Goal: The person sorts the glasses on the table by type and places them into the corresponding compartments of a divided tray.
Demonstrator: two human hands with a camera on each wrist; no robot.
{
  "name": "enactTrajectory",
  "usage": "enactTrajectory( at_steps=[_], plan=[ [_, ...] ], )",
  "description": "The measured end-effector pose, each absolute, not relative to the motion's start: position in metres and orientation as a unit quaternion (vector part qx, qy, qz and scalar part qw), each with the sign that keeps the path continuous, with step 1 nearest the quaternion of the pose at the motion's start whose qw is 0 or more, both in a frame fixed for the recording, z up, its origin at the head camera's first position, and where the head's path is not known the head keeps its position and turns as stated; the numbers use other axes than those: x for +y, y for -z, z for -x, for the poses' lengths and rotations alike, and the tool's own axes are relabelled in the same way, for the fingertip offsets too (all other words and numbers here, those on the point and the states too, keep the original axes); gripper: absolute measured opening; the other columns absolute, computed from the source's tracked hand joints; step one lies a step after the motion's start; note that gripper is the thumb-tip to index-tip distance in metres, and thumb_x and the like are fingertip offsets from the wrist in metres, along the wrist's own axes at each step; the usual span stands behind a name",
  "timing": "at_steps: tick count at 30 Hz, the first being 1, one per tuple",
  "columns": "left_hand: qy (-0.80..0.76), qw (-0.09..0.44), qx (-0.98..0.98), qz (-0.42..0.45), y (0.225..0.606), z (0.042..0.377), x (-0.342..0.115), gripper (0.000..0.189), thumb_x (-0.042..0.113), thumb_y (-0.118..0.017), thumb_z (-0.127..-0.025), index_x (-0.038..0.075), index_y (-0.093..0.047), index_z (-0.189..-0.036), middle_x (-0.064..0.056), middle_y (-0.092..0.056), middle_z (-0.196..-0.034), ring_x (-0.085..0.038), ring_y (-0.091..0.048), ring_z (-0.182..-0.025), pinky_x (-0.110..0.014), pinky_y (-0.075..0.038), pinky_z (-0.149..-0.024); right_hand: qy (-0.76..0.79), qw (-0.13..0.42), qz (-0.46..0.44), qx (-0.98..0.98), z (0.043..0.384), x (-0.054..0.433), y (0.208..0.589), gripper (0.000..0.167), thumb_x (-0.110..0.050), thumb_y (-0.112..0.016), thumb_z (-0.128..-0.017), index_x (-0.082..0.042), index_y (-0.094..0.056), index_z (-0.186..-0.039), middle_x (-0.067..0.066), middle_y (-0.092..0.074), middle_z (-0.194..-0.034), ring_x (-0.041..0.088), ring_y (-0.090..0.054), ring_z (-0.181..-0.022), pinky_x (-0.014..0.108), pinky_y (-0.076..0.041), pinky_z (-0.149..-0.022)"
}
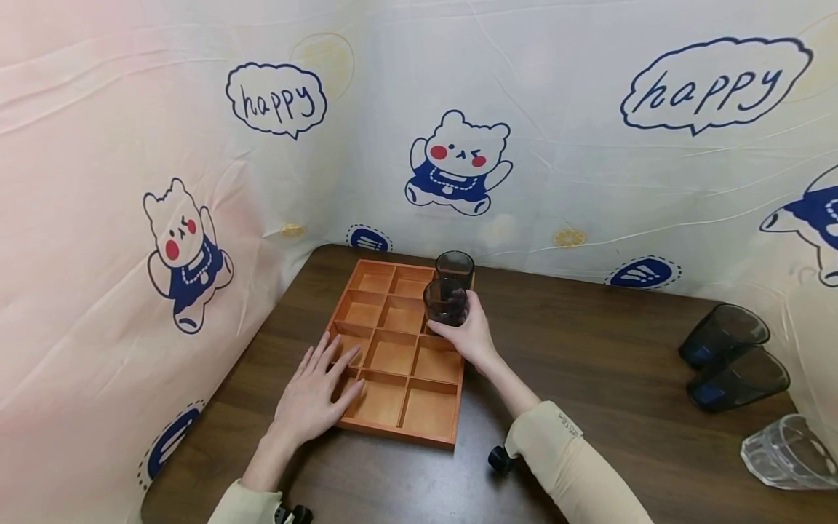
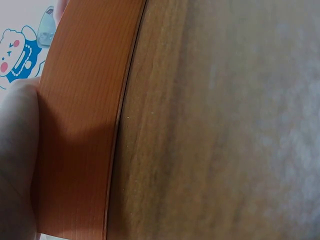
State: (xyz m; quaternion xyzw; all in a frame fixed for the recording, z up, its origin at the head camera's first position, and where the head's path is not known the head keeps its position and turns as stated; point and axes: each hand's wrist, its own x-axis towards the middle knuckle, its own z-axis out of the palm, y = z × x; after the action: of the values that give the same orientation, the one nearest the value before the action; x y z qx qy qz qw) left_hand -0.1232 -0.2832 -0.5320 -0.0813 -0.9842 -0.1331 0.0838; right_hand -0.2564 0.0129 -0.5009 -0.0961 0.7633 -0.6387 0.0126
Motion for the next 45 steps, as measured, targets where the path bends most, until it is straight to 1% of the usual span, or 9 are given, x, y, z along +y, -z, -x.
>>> enactTrajectory(
  at_steps=[11,19,28,37,41,44,45],
  plan=[
    [0.134,0.084,-0.984,0.082,0.533,0.124,-0.284,0.069,0.054,-0.067,-0.105,0.026,-0.052,-0.166,-0.018,-0.045,-0.174,-0.039,-0.023,-0.172,-0.064,-0.024,-0.137,0.598,-0.001,0.096,0.796,0.259,0.011,0.504,0.078,-0.012,-0.093,-0.085,0.001,-0.048,-0.147,0.027,-0.066,-0.146,0.043,-0.066,-0.138,0.058,-0.053,-0.118],
    [0.133,0.082,-0.984,0.081,0.533,0.125,-0.285,0.069,0.054,-0.066,-0.105,0.027,-0.05,-0.167,-0.018,-0.044,-0.175,-0.04,-0.022,-0.172,-0.064,-0.023,-0.137,0.58,0.002,0.086,0.81,0.26,0.011,0.505,0.08,-0.015,-0.093,-0.086,0.001,-0.048,-0.15,0.026,-0.065,-0.148,0.043,-0.063,-0.14,0.06,-0.051,-0.12],
    [0.132,0.078,-0.985,0.079,0.533,0.125,-0.284,0.069,0.057,-0.064,-0.106,0.027,-0.05,-0.167,-0.017,-0.043,-0.175,-0.039,-0.021,-0.172,-0.063,-0.022,-0.138,0.56,-0.008,0.103,0.822,0.26,0.011,0.507,0.081,-0.016,-0.093,-0.085,0.003,-0.048,-0.149,0.027,-0.066,-0.147,0.044,-0.065,-0.137,0.061,-0.052,-0.119],
    [0.133,0.08,-0.985,0.081,0.533,0.125,-0.284,0.069,0.057,-0.064,-0.106,0.027,-0.051,-0.167,-0.018,-0.045,-0.174,-0.04,-0.022,-0.172,-0.063,-0.022,-0.138,0.534,-0.01,0.108,0.839,0.261,0.011,0.505,0.083,-0.017,-0.093,-0.086,0.005,-0.047,-0.152,0.029,-0.064,-0.148,0.045,-0.063,-0.14,0.059,-0.051,-0.121],
    [0.133,0.081,-0.985,0.08,0.534,0.125,-0.284,0.069,0.056,-0.064,-0.106,0.027,-0.051,-0.167,-0.018,-0.045,-0.174,-0.04,-0.022,-0.172,-0.063,-0.022,-0.138,0.528,-0.009,0.114,0.841,0.264,0.012,0.507,0.084,-0.018,-0.092,-0.086,0.006,-0.047,-0.153,0.029,-0.064,-0.149,0.046,-0.063,-0.14,0.061,-0.051,-0.12],
    [0.133,0.081,-0.984,0.081,0.534,0.125,-0.284,0.069,0.056,-0.065,-0.105,0.027,-0.05,-0.167,-0.018,-0.044,-0.175,-0.039,-0.022,-0.172,-0.063,-0.022,-0.138,0.53,-0.02,0.125,0.838,0.266,0.013,0.512,0.084,-0.02,-0.092,-0.085,0.006,-0.048,-0.151,0.03,-0.065,-0.147,0.048,-0.064,-0.137,0.064,-0.052,-0.117],
    [0.134,0.081,-0.984,0.081,0.534,0.125,-0.284,0.069,0.055,-0.065,-0.105,0.027,-0.05,-0.167,-0.018,-0.044,-0.175,-0.039,-0.022,-0.172,-0.064,-0.022,-0.138,0.529,-0.03,0.131,0.838,0.27,0.014,0.519,0.084,-0.025,-0.092,-0.085,0.005,-0.049,-0.15,0.029,-0.066,-0.145,0.046,-0.065,-0.135,0.062,-0.054,-0.115]
  ],
)
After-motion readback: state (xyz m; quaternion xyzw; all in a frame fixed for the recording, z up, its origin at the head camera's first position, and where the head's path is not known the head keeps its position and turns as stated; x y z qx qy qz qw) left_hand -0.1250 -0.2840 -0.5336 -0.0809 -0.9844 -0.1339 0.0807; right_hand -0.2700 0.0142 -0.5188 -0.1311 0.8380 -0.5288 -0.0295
